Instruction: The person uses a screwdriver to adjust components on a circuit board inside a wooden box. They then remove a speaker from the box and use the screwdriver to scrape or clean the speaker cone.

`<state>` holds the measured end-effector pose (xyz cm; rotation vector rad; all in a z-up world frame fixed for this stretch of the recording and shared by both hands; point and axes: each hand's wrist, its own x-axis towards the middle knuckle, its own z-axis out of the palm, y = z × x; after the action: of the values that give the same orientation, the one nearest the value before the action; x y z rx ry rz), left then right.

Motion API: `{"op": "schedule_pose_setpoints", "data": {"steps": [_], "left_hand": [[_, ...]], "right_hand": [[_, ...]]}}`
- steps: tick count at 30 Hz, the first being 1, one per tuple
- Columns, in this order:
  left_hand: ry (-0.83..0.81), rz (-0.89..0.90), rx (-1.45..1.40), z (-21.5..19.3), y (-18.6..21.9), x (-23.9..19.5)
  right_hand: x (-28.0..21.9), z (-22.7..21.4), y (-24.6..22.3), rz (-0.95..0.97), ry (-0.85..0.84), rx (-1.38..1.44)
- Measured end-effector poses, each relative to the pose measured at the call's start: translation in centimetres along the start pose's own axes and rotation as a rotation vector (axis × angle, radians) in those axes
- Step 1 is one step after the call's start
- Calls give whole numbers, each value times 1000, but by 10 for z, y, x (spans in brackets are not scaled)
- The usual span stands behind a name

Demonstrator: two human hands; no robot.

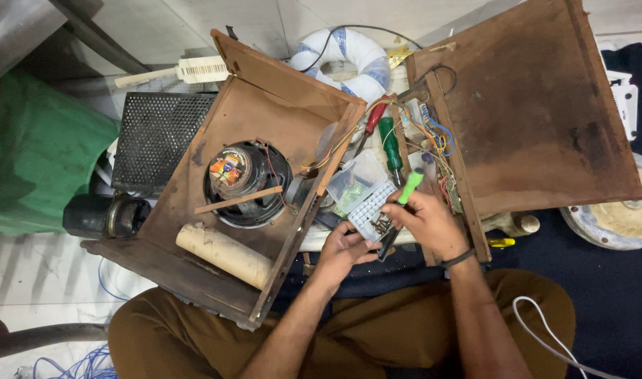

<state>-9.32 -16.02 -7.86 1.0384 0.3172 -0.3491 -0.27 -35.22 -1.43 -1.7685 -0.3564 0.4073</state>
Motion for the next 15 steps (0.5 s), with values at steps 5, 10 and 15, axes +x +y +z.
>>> {"op": "schedule_pose_setpoints", "data": {"steps": [5, 10, 15], "left_hand": [[-1, 7, 4, 0, -2, 0], [-4, 13, -9, 0, -1, 0], [2, -6, 17, 3, 5, -4]], "right_hand": [[0, 2, 0, -2, 2, -51], [-1, 0, -5, 24, 35, -95], [0, -1, -9, 12, 31, -72]]}}
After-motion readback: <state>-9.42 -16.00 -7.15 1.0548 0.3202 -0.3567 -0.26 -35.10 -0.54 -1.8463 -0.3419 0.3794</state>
